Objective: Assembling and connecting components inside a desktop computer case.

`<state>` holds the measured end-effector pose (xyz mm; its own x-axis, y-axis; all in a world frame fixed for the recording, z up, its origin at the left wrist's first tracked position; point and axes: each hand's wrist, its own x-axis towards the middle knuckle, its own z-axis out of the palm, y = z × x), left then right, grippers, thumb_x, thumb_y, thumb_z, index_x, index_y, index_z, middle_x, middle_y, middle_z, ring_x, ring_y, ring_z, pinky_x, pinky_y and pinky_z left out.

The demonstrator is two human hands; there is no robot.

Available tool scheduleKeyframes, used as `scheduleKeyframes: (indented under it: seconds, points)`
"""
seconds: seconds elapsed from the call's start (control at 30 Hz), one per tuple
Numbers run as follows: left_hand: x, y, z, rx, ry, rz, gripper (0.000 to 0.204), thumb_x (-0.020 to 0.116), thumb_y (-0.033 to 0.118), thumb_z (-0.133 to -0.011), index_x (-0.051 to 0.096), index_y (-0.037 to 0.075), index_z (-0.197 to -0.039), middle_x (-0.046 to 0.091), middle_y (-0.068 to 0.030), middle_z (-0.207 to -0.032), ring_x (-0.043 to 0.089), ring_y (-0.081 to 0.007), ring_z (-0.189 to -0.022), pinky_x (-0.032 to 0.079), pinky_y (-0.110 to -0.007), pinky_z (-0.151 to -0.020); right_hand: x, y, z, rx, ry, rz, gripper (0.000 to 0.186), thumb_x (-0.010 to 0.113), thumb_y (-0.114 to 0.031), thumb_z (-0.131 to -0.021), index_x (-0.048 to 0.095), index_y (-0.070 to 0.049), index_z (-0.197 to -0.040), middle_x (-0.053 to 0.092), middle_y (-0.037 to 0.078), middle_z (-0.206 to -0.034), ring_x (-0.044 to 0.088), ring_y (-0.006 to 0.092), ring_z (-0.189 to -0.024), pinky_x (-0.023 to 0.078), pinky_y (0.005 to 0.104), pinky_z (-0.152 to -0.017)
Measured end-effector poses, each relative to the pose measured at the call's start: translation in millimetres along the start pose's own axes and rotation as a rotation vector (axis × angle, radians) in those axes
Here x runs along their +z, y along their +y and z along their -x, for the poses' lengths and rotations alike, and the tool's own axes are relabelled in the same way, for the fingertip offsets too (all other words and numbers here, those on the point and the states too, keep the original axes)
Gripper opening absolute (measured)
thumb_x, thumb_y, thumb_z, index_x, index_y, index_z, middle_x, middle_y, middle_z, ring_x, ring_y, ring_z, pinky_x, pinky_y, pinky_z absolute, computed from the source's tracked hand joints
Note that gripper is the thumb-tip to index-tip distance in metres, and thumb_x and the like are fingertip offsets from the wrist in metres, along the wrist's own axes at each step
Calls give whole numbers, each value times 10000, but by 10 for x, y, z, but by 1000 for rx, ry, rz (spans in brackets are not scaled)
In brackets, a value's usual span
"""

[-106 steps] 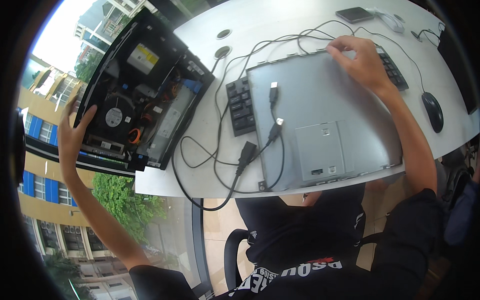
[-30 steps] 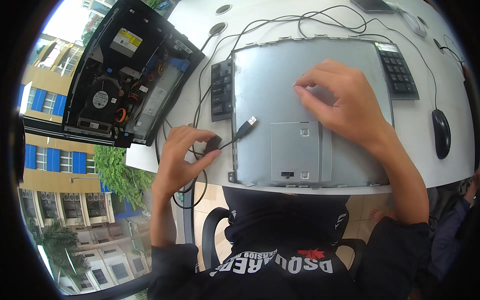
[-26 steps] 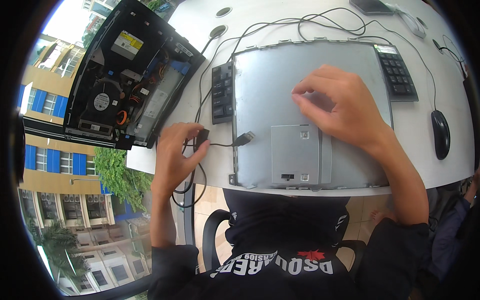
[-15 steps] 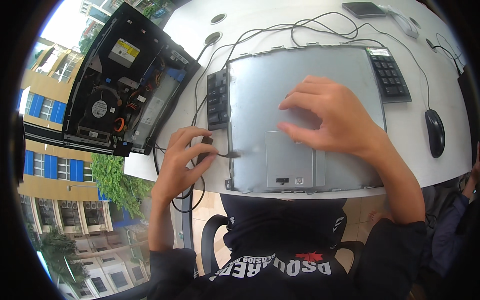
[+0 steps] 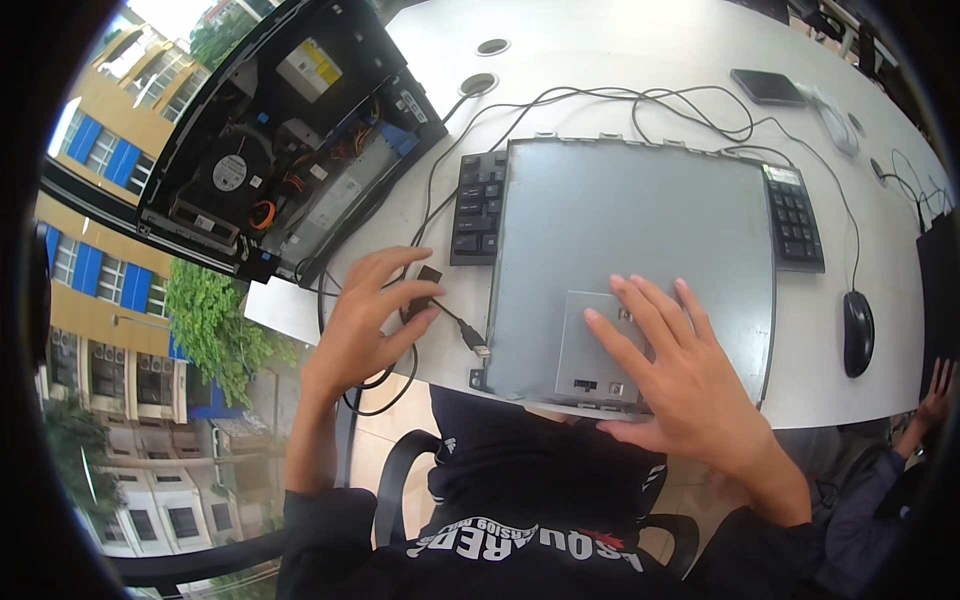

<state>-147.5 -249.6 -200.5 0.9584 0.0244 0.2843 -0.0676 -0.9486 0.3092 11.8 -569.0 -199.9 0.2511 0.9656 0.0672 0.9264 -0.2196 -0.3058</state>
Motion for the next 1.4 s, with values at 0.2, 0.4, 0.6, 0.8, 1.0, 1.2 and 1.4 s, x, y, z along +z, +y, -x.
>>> scheduleKeyframes:
  seconds: [0.2, 0.4, 0.6, 0.8, 1.0, 1.2, 1.4]
  points:
    - [-211, -273, 154, -217, 258, -207, 411, 802, 212, -860, 681, 60, -1223, 616, -190, -1372, 547, -398, -1280, 390, -463, -1090, 62, -18, 25, -38, 80, -15, 967, 916, -292, -574, 557, -144, -1459, 482, 181, -1430, 472, 378, -1318, 351, 593, -1179]
    - [113, -611, 119, -310, 253, -241, 598, 658, 456, -976, 603, 6, -1366, 558, -283, -1430, 498, -419, -1337, 339, -491, -1149, 92, -54, 103, -36, 121, -12, 895, 927, -282, -522, 653, -180, -1368, 488, 197, -1430, 486, 416, -1298, 380, 604, -1160]
    - [327, -682, -15, -322, 213, -217, 703, 563, 550, -1003, 566, -39, -1387, 521, -310, -1459, 468, -420, -1366, 295, -491, -1181, -67, -94, 234, -27, 144, 15, 859, 935, -364, -528, 690, -135, -1320, 520, 243, -1430, 508, 478, -1300, 365, 647, -1136]
    - [284, -552, -152, -379, 231, -121, 673, 572, 546, -1000, 613, -43, -1324, 582, -234, -1362, 489, -363, -1314, 330, -474, -1142, -287, -124, 315, -40, 253, 14, 862, 906, -455, -524, 704, -128, -1295, 531, 257, -1409, 532, 465, -1282, 359, 661, -1122]
    - [464, -297, -165, -266, 260, -30, 665, 607, 539, -984, 626, -56, -1280, 587, -214, -1329, 496, -355, -1285, 359, -458, -1116, -531, -243, 196, -87, 228, 94, 830, 897, -482, -527, 731, -129, -1259, 540, 260, -1400, 537, 462, -1277, 391, 648, -1096]
    - [637, -180, -181, -127, 370, 141, 481, 710, 325, -920, 643, -48, -1216, 590, -219, -1276, 500, -375, -1235, 413, -461, -1051, -726, -486, -288, -248, 101, -10, 799, 909, -356, -516, 747, -161, -1274, 548, 237, -1400, 549, 446, -1231, 479, 505, -1030]
    - [362, -184, 254, -100, 462, 768, 388, 714, 187, -883, 643, -29, -1198, 684, -211, -1154, 660, -368, -1029, 524, -421, -906, -735, -750, -766, -423, -149, -120, 920, 948, -270, -472, 697, -271, -1357, 506, 196, -1445, 522, 415, -1277, 466, 485, -1044]
